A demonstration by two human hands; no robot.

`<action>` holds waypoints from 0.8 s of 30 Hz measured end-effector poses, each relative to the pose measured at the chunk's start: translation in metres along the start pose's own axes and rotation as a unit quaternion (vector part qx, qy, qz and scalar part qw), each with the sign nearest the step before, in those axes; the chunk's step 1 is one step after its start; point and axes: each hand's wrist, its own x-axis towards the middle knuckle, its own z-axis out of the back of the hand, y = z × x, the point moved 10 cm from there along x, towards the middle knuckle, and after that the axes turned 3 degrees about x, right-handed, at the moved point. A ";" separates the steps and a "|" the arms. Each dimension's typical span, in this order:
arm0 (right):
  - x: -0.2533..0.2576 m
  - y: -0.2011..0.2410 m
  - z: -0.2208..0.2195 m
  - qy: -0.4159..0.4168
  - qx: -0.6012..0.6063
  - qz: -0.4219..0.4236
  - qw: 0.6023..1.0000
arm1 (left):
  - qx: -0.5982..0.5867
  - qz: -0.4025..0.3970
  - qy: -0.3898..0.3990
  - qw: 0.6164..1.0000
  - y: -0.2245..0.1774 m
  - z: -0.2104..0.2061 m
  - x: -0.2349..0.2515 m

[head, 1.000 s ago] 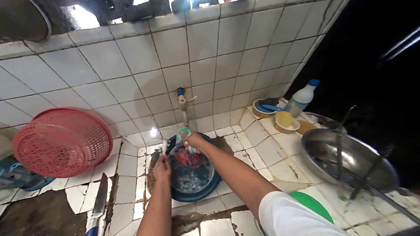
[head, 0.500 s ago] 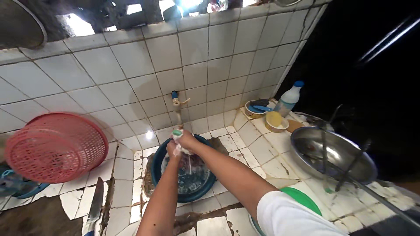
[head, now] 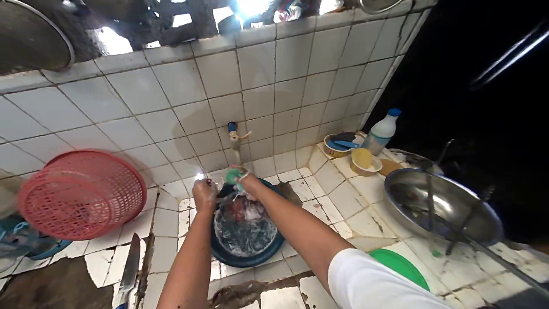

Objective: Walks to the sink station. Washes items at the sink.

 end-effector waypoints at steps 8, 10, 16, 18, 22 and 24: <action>0.013 -0.007 0.006 -0.098 -0.013 -0.019 0.995 | 0.042 0.020 -0.003 0.999 0.018 0.014 0.002; 0.012 -0.011 0.007 -0.097 0.006 -0.023 0.995 | 0.048 0.022 -0.004 0.999 0.021 0.013 0.002; 0.014 -0.008 0.001 -0.013 0.053 0.017 0.998 | 0.032 0.030 0.025 0.999 0.026 -0.008 0.001; 0.015 -0.001 0.005 -0.020 -0.002 0.057 0.998 | 0.031 0.020 0.034 0.999 0.020 -0.018 0.000; 0.009 -0.001 0.008 -0.040 -0.056 0.022 0.997 | 0.037 0.013 0.045 0.998 0.009 -0.026 0.000; 0.003 -0.001 0.006 -0.037 -0.110 -0.014 0.993 | 0.042 0.010 0.044 0.998 0.008 -0.025 0.001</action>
